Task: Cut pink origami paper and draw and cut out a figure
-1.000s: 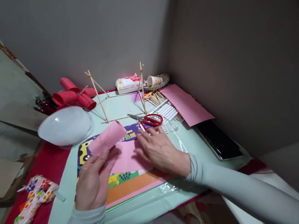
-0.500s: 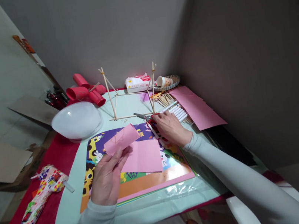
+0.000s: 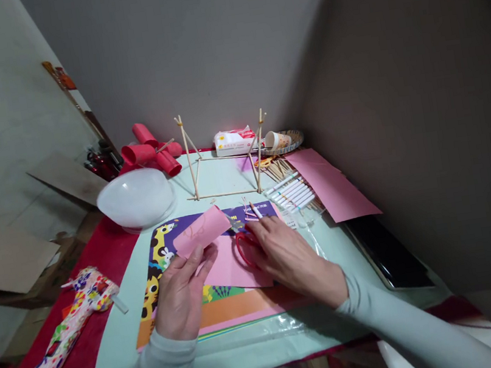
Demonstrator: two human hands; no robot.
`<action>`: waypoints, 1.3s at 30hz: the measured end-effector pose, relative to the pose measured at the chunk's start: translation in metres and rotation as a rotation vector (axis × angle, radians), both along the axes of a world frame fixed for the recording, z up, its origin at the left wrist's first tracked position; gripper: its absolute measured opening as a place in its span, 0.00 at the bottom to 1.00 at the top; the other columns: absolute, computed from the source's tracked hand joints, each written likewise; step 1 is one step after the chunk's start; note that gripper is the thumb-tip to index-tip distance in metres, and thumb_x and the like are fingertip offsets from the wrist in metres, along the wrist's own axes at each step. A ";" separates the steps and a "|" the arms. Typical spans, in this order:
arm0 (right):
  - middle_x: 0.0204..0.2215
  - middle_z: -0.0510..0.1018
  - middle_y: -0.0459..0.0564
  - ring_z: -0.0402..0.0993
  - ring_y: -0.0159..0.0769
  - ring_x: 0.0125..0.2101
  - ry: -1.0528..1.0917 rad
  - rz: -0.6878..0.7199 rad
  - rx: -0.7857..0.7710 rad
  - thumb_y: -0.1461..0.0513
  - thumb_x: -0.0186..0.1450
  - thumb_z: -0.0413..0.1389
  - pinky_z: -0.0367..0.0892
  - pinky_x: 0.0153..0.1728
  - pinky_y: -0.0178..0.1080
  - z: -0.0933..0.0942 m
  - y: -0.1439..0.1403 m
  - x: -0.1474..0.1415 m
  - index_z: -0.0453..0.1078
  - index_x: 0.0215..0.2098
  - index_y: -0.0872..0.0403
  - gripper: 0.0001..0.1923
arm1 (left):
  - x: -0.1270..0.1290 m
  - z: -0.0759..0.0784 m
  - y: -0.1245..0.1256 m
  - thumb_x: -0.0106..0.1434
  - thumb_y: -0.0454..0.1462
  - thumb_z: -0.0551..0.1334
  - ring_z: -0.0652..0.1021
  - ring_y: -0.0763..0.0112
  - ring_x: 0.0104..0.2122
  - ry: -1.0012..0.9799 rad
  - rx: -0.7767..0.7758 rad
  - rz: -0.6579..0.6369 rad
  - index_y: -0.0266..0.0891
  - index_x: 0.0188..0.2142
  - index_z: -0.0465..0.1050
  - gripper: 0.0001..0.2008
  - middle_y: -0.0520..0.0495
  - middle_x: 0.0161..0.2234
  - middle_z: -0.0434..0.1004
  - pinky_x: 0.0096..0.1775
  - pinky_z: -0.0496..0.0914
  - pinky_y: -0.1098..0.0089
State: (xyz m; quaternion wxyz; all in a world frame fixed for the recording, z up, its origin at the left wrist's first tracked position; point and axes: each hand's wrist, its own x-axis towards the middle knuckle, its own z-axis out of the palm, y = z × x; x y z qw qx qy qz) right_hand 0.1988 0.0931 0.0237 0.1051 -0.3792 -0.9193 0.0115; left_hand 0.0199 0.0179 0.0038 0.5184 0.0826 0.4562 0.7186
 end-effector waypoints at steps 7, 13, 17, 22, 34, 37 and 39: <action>0.49 0.75 0.60 0.72 0.46 0.47 0.220 0.106 -0.072 0.62 0.73 0.50 0.70 0.48 0.47 -0.001 0.004 -0.001 0.67 0.52 0.58 0.12 | 0.002 0.004 -0.002 0.33 0.41 0.81 0.80 0.72 0.29 0.074 -0.013 0.033 0.36 0.21 0.75 0.21 0.50 0.24 0.80 0.38 0.76 0.72; 0.61 0.67 0.55 0.70 0.41 0.54 0.646 0.305 -0.251 0.56 0.69 0.59 0.70 0.52 0.43 0.025 0.016 -0.001 0.54 0.65 0.48 0.30 | 0.000 0.014 -0.002 0.39 0.44 0.80 0.76 0.73 0.24 0.221 -0.001 -0.042 0.33 0.25 0.76 0.21 0.48 0.22 0.77 0.28 0.70 0.76; 0.52 0.70 0.56 0.70 0.41 0.51 0.775 0.239 -0.213 0.60 0.70 0.58 0.69 0.47 0.41 0.026 0.015 -0.008 0.65 0.51 0.52 0.13 | -0.006 0.024 0.000 0.44 0.46 0.77 0.73 0.74 0.22 0.392 0.009 -0.082 0.35 0.25 0.75 0.19 0.50 0.21 0.75 0.23 0.65 0.76; 0.49 0.72 0.53 0.71 0.39 0.48 0.832 0.263 -0.352 0.62 0.71 0.55 0.65 0.47 0.40 0.023 0.023 -0.013 0.70 0.37 0.53 0.04 | -0.011 0.034 0.010 0.52 0.46 0.73 0.73 0.73 0.22 0.540 0.073 -0.157 0.36 0.26 0.74 0.16 0.51 0.22 0.75 0.23 0.64 0.76; 0.32 0.81 0.48 0.76 0.36 0.33 1.049 0.101 -0.567 0.58 0.66 0.60 0.69 0.34 0.35 -0.001 0.027 -0.021 0.77 0.39 0.54 0.07 | -0.019 0.029 0.026 0.55 0.48 0.70 0.69 0.73 0.20 0.757 0.063 -0.144 0.39 0.29 0.73 0.15 0.53 0.20 0.70 0.20 0.61 0.75; 0.30 0.81 0.48 0.76 0.36 0.31 1.096 0.074 -0.618 0.57 0.65 0.61 0.69 0.32 0.35 0.000 0.027 -0.020 0.77 0.35 0.54 0.08 | -0.021 0.028 0.025 0.56 0.47 0.70 0.70 0.74 0.21 0.757 0.059 -0.111 0.39 0.31 0.76 0.14 0.53 0.21 0.71 0.21 0.62 0.75; 0.29 0.81 0.47 0.76 0.35 0.31 1.109 0.064 -0.637 0.57 0.64 0.62 0.69 0.32 0.35 0.001 0.028 -0.020 0.77 0.35 0.54 0.08 | -0.022 0.028 0.026 0.55 0.44 0.71 0.70 0.76 0.22 0.737 0.081 -0.083 0.38 0.30 0.77 0.12 0.53 0.22 0.71 0.23 0.63 0.76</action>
